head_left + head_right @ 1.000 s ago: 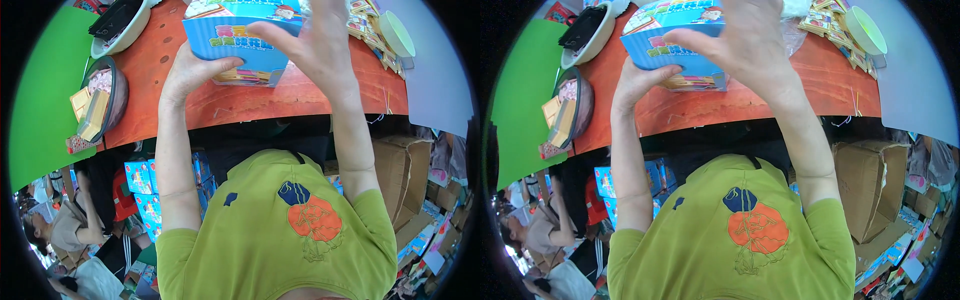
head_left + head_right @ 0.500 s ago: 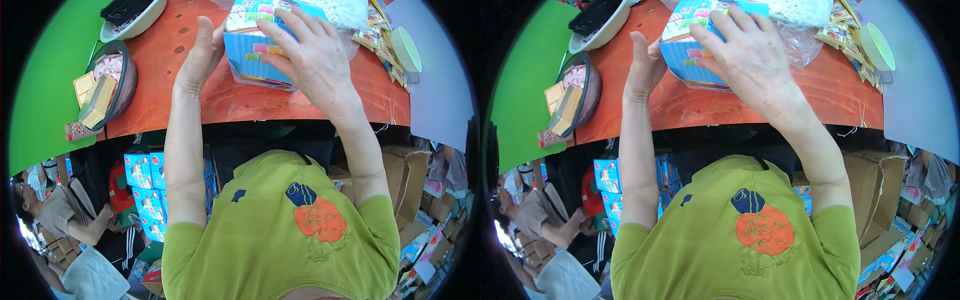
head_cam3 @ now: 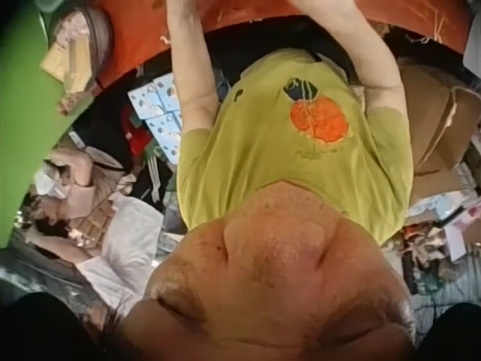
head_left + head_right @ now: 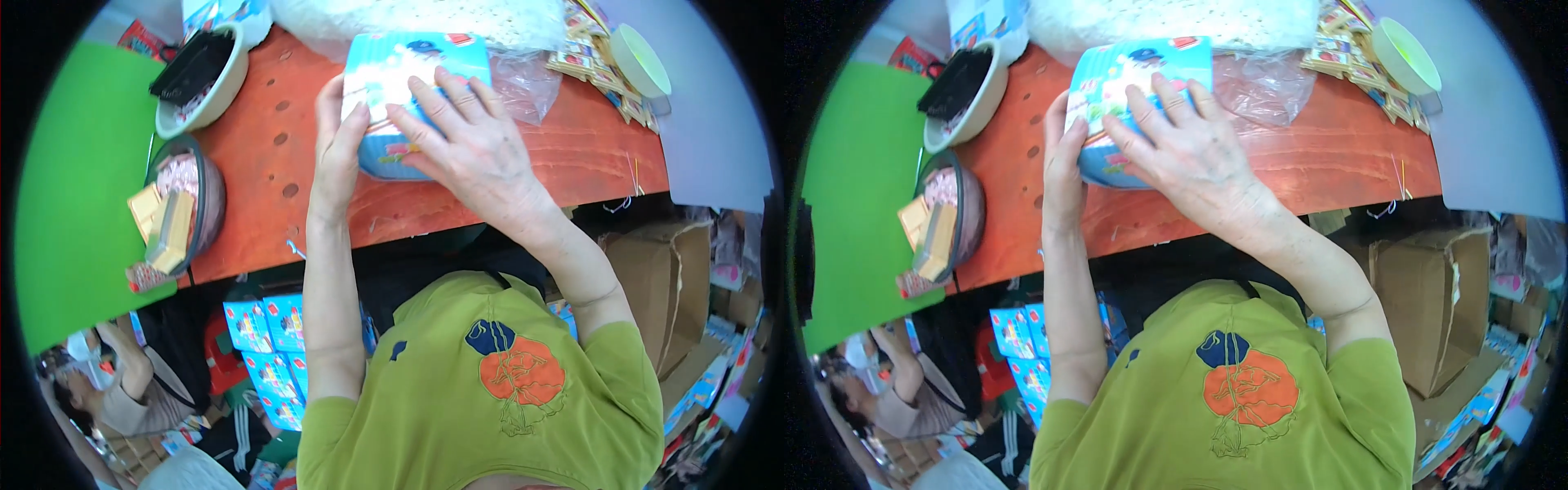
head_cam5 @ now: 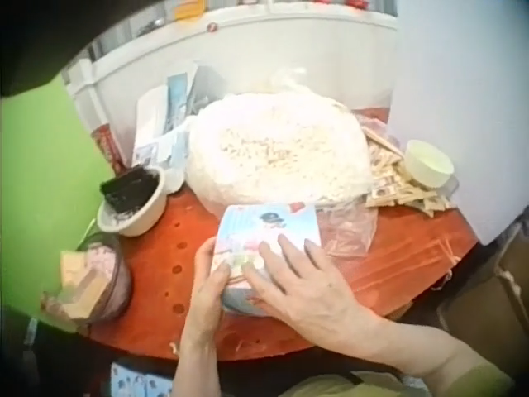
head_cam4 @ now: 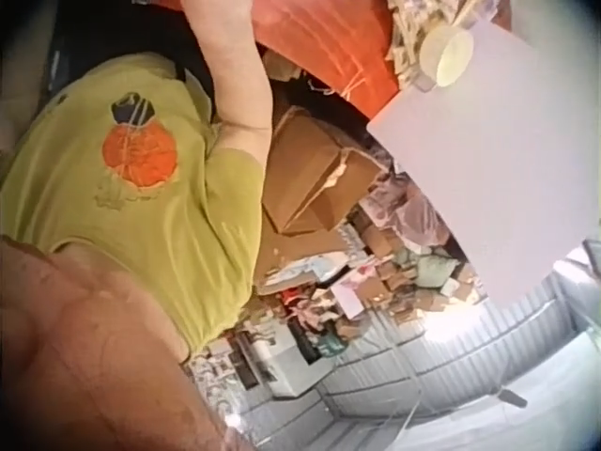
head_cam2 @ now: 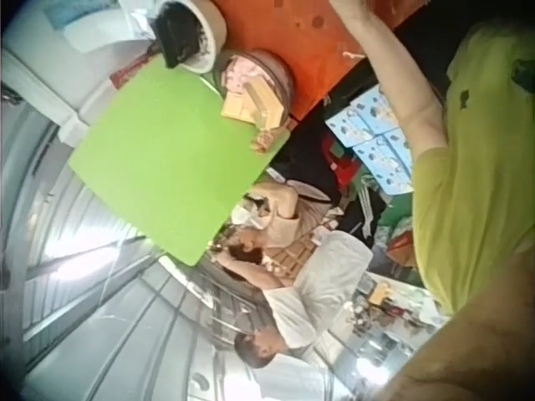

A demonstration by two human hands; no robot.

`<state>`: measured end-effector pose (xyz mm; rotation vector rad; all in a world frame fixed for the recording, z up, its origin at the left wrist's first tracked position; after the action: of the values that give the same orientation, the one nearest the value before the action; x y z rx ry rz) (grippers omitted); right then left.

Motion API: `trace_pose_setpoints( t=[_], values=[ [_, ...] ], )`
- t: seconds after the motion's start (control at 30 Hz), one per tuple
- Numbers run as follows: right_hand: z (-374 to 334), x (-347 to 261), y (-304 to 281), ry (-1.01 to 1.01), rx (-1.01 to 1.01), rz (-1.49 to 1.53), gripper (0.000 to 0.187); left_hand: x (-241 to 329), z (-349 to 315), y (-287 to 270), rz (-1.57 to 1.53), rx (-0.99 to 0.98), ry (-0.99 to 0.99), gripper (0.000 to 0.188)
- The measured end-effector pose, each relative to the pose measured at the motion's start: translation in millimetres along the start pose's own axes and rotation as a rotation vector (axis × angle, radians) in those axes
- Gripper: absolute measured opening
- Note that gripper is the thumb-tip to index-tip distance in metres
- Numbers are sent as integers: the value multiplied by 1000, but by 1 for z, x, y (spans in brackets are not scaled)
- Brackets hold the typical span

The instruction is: Assemble small printed cardboard boxes, fill them with multiple small packaged items, and pack the finished boxes into a larger shipping carton.

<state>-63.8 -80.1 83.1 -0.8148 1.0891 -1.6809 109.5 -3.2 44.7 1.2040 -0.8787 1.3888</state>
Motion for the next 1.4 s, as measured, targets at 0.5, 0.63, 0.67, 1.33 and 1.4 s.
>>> trace_pose_setpoints(
  t=[0.5,0.63,0.67,1.33,1.4],
  values=[
    [-13,-1,29,-47,352,288,50,1,3,1,58,127,-103,68],
    [-48,17,40,7,609,799,31,-1,2,-1,94,150,-88,67],
    [-50,20,45,10,612,806,31,-1,1,0,100,152,-81,67],
    [-47,88,61,121,196,965,30,-3,-19,5,307,44,130,42],
    [-53,95,67,106,122,1055,32,-8,-19,5,202,126,136,35]
  ],
)
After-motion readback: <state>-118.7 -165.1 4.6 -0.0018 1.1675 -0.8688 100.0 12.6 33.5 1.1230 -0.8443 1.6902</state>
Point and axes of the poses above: each hand's wrist, its own z-axis towards the middle knuckle, its own y-axis out of the palm, x = y × z, the point moved 1 cm from there along z, towards the middle knuckle, and after that the axes turned 14 degrees about -x, right-handed, at the moved point
